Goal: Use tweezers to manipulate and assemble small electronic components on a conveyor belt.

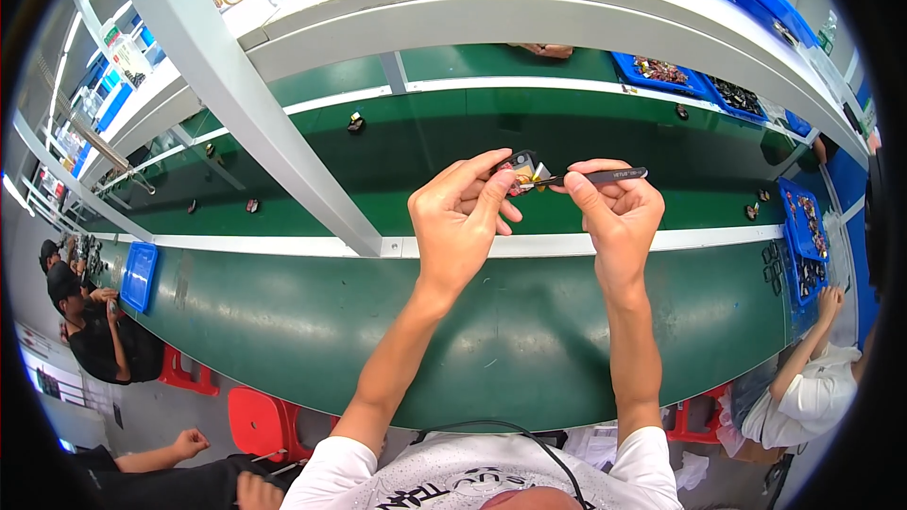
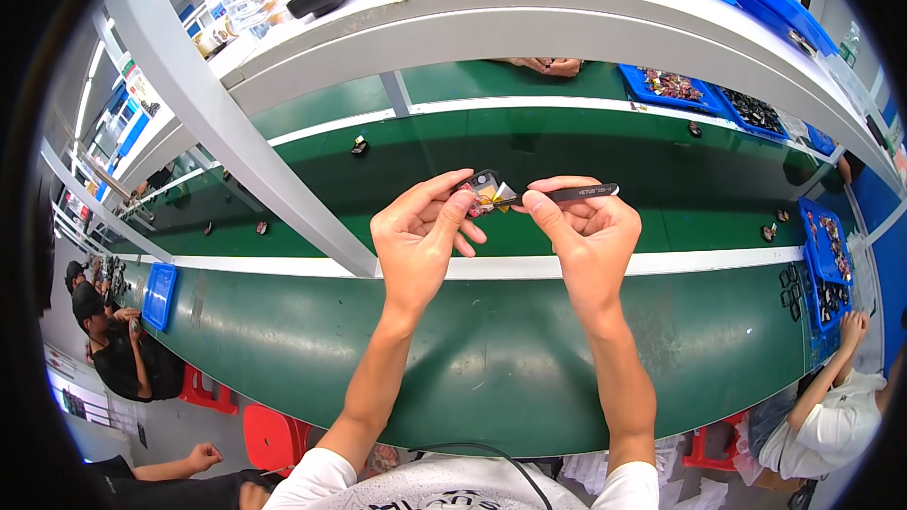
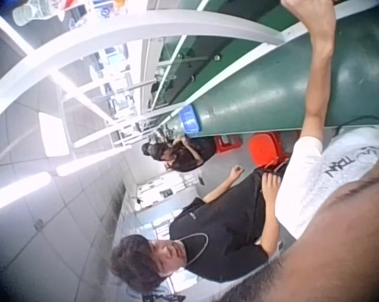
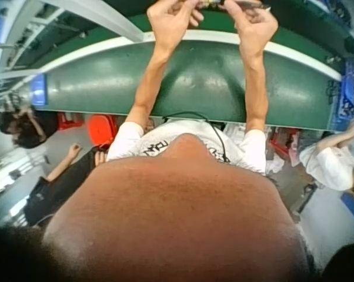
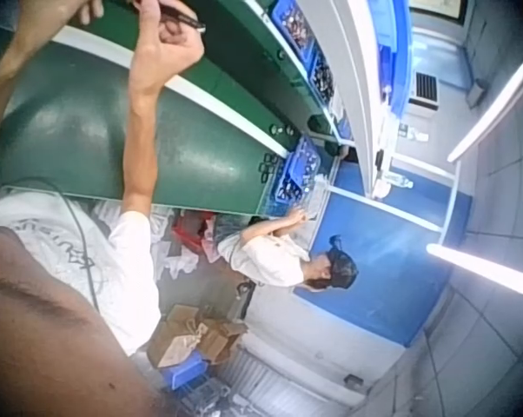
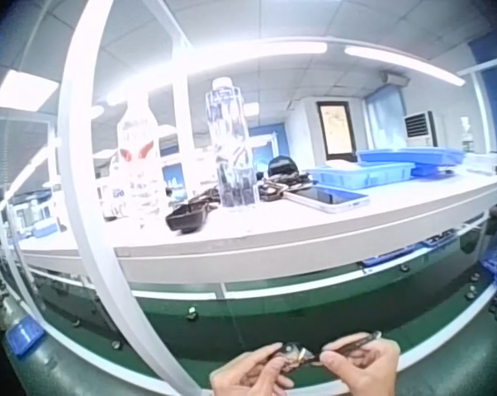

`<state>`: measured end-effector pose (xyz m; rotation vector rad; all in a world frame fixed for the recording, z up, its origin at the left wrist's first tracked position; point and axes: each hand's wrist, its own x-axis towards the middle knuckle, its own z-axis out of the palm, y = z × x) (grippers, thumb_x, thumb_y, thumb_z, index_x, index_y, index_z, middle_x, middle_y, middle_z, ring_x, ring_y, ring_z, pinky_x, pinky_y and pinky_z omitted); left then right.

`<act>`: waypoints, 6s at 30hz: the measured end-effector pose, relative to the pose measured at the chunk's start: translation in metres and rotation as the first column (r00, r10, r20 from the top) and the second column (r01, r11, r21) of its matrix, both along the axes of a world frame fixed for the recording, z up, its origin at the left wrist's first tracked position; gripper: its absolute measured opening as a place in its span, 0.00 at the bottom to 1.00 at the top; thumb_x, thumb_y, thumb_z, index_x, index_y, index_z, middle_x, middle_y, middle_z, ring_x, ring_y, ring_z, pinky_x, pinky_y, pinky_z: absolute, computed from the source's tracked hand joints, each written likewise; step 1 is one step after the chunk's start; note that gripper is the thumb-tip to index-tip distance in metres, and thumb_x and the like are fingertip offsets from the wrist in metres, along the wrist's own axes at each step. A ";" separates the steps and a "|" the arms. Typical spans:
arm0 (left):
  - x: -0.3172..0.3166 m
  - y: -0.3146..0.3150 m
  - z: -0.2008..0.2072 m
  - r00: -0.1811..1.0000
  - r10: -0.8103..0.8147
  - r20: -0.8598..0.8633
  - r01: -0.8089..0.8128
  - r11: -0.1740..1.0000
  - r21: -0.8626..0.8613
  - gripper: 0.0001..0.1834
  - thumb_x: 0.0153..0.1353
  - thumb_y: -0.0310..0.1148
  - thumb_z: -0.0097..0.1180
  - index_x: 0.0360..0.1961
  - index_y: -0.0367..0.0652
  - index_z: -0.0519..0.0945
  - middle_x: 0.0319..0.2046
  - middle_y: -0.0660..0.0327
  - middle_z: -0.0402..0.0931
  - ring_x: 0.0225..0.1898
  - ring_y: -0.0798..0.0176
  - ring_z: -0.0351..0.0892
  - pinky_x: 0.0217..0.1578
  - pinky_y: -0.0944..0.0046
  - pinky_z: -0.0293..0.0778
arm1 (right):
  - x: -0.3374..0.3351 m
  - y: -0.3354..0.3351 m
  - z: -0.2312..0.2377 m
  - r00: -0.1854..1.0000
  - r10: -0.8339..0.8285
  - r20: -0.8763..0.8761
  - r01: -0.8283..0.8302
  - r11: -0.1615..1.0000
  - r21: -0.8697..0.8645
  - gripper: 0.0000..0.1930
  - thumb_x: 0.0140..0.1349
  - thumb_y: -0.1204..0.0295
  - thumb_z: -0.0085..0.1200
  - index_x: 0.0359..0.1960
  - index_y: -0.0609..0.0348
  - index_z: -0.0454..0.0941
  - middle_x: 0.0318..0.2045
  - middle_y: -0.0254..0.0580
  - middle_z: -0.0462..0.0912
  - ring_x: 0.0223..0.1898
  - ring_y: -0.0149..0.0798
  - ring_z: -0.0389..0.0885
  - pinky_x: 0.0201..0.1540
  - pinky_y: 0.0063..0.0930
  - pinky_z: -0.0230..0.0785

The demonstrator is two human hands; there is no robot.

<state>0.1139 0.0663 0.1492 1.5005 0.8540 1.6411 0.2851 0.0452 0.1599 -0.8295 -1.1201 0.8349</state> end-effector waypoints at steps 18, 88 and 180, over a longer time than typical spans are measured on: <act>0.000 0.000 -0.001 0.999 0.035 -0.038 -0.035 0.999 0.004 0.10 0.67 0.22 0.60 0.47 0.30 0.84 0.31 0.53 0.85 0.22 0.67 0.83 0.18 0.72 0.75 | 0.001 0.004 -0.005 0.970 -0.059 0.237 0.041 0.996 0.080 0.06 0.60 0.79 0.67 0.38 0.68 0.85 0.25 0.35 0.85 0.17 0.13 0.61 0.20 0.13 0.49; -0.021 -0.001 0.012 0.944 -0.295 0.151 0.315 0.939 -0.136 0.15 0.72 0.31 0.57 0.48 0.27 0.83 0.31 0.51 0.84 0.20 0.65 0.83 0.13 0.72 0.73 | -0.004 0.004 -0.016 0.971 -0.094 0.219 0.004 0.925 0.380 0.06 0.54 0.82 0.72 0.32 0.62 0.87 0.30 0.40 0.90 0.21 0.19 0.76 0.21 0.12 0.59; -0.059 0.087 -0.106 0.874 0.296 -0.385 -0.394 0.895 -0.208 0.08 0.60 0.23 0.58 0.38 0.28 0.84 0.21 0.54 0.84 0.17 0.61 0.85 0.23 0.62 0.80 | 0.026 -0.011 0.017 0.924 -0.272 0.269 0.181 0.930 0.319 0.05 0.63 0.78 0.65 0.39 0.64 0.83 0.34 0.37 0.89 0.29 0.21 0.79 0.29 0.12 0.65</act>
